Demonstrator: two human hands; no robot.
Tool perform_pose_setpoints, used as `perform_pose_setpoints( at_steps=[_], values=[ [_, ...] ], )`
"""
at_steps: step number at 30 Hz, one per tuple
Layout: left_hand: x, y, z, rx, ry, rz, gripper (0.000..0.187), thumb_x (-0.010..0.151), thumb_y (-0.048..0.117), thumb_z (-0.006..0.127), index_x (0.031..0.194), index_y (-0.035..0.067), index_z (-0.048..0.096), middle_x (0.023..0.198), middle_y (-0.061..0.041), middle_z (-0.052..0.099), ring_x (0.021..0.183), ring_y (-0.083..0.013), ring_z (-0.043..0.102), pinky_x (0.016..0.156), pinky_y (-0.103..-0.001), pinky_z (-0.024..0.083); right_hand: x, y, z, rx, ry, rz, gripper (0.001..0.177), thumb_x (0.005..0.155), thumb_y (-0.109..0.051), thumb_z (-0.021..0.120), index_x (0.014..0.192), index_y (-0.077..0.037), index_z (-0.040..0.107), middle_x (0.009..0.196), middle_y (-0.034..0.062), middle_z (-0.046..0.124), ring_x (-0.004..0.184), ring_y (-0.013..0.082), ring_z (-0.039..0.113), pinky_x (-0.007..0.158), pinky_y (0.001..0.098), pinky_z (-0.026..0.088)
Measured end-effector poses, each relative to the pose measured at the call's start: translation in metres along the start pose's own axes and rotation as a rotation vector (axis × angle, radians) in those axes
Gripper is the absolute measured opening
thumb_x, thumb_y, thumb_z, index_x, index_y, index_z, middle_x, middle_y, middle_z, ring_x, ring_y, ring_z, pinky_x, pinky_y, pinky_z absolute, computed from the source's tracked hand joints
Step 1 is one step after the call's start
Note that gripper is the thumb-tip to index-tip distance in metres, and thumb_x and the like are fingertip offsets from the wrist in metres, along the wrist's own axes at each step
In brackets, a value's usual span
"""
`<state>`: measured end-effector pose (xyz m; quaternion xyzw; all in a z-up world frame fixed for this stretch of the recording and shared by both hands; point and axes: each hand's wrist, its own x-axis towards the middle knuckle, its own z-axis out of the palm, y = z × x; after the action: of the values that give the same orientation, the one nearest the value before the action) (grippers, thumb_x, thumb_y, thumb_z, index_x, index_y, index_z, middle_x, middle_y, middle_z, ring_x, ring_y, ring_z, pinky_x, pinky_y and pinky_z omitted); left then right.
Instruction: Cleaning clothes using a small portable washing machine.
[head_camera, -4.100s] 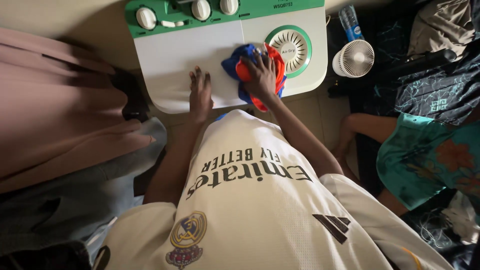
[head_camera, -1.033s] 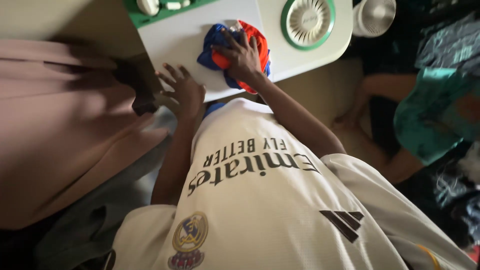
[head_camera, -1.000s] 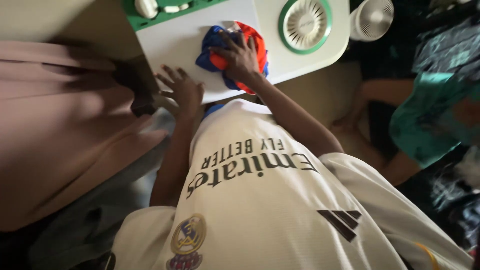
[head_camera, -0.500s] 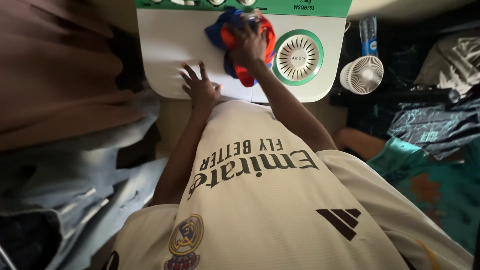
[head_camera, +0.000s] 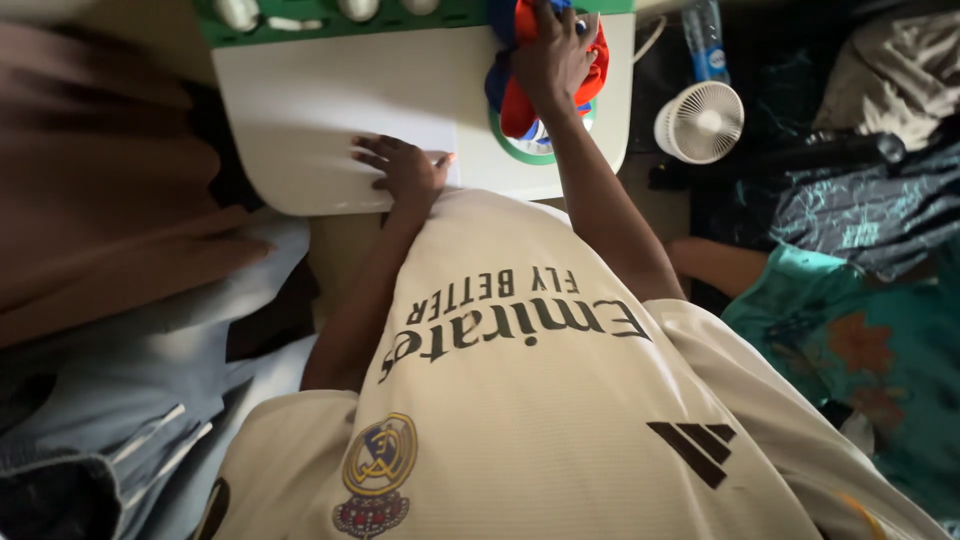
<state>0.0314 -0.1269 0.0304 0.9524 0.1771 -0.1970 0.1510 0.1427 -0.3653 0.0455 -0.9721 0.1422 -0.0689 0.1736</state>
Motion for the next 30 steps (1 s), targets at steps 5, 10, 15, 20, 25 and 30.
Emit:
perform_pose_setpoints(
  at_steps=[5,10,15,20,25,30],
  values=[
    [0.001,0.013,0.002,0.137,-0.013,-0.031,0.137,0.077,0.07,0.08,0.153,-0.019,0.008,0.157,-0.047,-0.007,0.144,-0.0689,0.004,0.094,-0.077,0.044,0.017,0.032,-0.002,0.051,0.017,0.187,0.081,0.072,-0.019,0.081,0.145,-0.035,0.05,0.148,0.0166,0.051,0.135,0.0627,0.033,0.086,0.0678,0.053],
    [-0.003,0.008,0.004,0.203,0.031,-0.034,0.135,0.077,0.07,0.079,0.154,-0.018,0.011,0.157,-0.046,-0.002,0.144,-0.0685,0.012,0.09,-0.074,0.05,0.013,0.024,-0.008,0.001,0.067,0.205,0.084,0.071,-0.02,0.083,0.146,-0.025,0.046,0.138,0.0247,0.053,0.132,0.0654,0.034,0.078,0.0629,0.058],
    [-0.003,0.01,0.003,0.175,0.035,-0.021,0.134,0.077,0.07,0.079,0.154,-0.016,0.011,0.158,-0.045,-0.003,0.144,-0.0671,0.011,0.091,-0.072,0.049,0.017,0.005,-0.007,0.02,-0.173,0.301,0.097,0.081,-0.035,0.08,0.158,-0.022,0.023,0.146,0.0369,0.036,0.136,0.07,0.03,0.085,0.0707,0.052],
    [-0.001,0.019,0.0,0.171,0.014,-0.061,0.136,0.075,0.069,0.08,0.154,-0.015,0.009,0.159,-0.044,-0.006,0.146,-0.066,0.009,0.095,-0.074,0.046,0.01,-0.016,-0.021,0.031,-0.381,0.189,0.127,0.075,-0.064,0.086,0.163,-0.03,0.001,0.156,0.0437,0.009,0.137,0.0745,0.014,0.091,0.087,0.033],
    [-0.003,0.015,0.002,0.176,-0.004,-0.079,0.137,0.074,0.068,0.081,0.155,-0.014,0.008,0.159,-0.042,-0.006,0.146,-0.0651,0.008,0.096,-0.075,0.045,-0.022,-0.048,-0.029,-0.113,-0.599,-0.025,0.151,0.057,-0.083,0.088,0.164,-0.034,-0.007,0.16,0.0442,-0.006,0.14,0.0777,0.001,0.089,0.0911,0.028],
    [-0.005,0.016,0.0,0.17,0.002,-0.092,0.138,0.073,0.069,0.082,0.155,-0.014,0.009,0.161,-0.042,-0.005,0.148,-0.0628,0.01,0.096,-0.073,0.047,-0.054,-0.07,-0.016,-0.244,-0.518,-0.308,0.126,0.064,-0.063,0.088,0.162,-0.042,0.012,0.163,0.0347,0.006,0.143,0.0679,0.012,0.098,0.0915,0.023]
  ],
)
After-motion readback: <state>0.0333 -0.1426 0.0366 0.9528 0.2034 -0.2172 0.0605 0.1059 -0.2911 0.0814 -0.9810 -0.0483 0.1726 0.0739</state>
